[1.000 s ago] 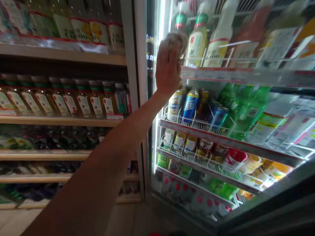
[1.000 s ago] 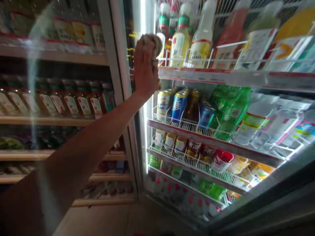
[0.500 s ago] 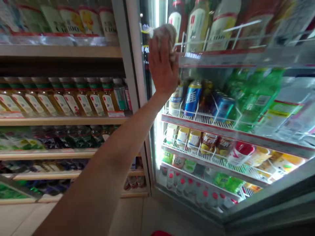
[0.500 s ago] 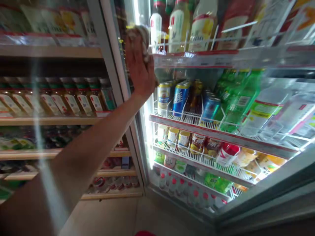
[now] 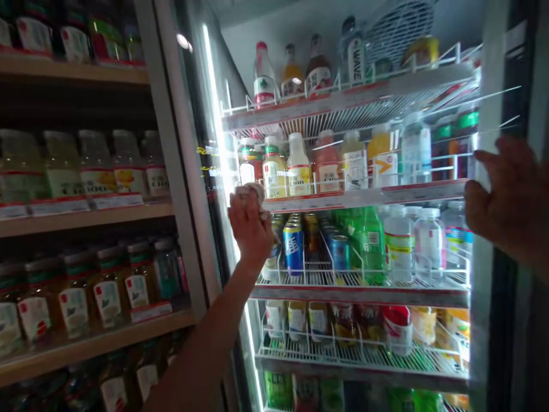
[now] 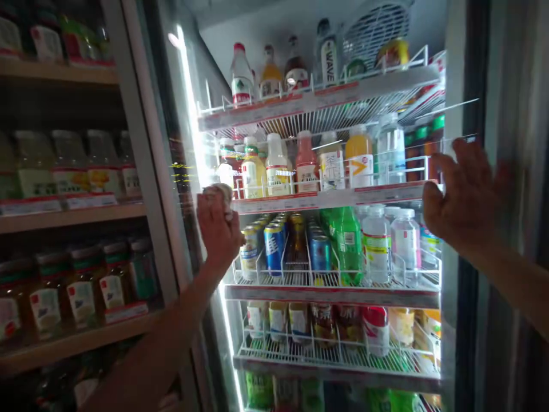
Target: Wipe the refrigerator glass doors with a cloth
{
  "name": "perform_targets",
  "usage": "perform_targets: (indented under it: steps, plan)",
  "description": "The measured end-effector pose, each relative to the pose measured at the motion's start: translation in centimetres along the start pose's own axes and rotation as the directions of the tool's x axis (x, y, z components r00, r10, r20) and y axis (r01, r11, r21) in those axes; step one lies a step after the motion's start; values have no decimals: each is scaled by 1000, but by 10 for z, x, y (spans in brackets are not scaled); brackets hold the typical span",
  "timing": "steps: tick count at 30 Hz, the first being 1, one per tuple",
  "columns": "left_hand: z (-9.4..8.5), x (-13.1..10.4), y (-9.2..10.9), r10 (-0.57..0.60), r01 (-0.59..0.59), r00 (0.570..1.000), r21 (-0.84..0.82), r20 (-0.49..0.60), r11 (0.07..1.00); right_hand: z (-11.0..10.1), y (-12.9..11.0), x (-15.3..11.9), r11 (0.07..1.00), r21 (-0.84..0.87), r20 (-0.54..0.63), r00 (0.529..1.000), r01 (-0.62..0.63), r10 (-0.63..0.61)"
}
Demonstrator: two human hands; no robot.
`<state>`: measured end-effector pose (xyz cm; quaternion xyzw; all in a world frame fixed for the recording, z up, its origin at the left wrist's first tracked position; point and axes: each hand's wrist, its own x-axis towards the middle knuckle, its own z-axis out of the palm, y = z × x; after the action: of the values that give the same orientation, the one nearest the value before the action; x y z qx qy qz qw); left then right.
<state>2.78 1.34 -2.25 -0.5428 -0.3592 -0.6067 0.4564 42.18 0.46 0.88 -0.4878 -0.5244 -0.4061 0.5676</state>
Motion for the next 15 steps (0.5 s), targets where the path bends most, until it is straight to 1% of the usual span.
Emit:
perform_targets:
  steps: [1,2,3,4,5,6,7,8,9,10,11,12,13,14,15]
  plan:
    - [3,-8,14,97,-95,994,-33,47,995,2,1,-1,1000,-3,-15,1000,8,-8]
    - [4,-17,26,219,-212,970,-77,106,974,4,3,-2,1000,-8,-30,999,12,-12]
    - [5,-23,34,321,-306,935,-117,150,945,5,4,-2,1000,-12,-34,999,16,-17]
    - [4,-27,36,378,-357,909,-140,175,923,6,6,-2,1000,-18,-35,999,16,-17]
    - [1,-28,30,376,-356,910,-137,175,925,7,6,-2,1000,-22,-30,999,12,-12]
    - [-3,-26,19,309,-296,939,-106,148,949,7,7,-2,1000,-21,-32,999,3,-4]
    - [-7,-23,4,188,-183,977,-61,102,981,7,7,-1,1000,-17,-38,999,-5,5]
    - [-12,-19,-11,49,-48,998,-20,35,999,7,6,-2,1000,-13,-45,999,-8,7]
    - [-16,-17,-23,-74,74,997,7,-16,997,7,6,-2,1000,-11,-55,998,-6,6]
    - [-19,-17,-31,-150,152,987,20,-53,988,7,5,-3,1000,-16,-60,998,-2,1]
    - [-20,-20,-31,-178,180,981,23,-74,983,7,5,-4,1000,-28,-66,998,6,-8]
    - [-20,-25,-25,-145,146,987,14,-67,989,7,5,-5,999,-44,-66,998,17,-20]
    - [-18,-33,-14,-45,45,999,-7,-31,999,8,6,-5,998,-58,-68,997,26,-30]
    - [-16,-41,-1,87,-87,996,-37,12,996,7,7,-4,997,-69,-73,997,28,-33]
    - [-14,-49,12,258,-252,963,-83,82,964,7,7,-3,997,-79,-79,996,24,-30]
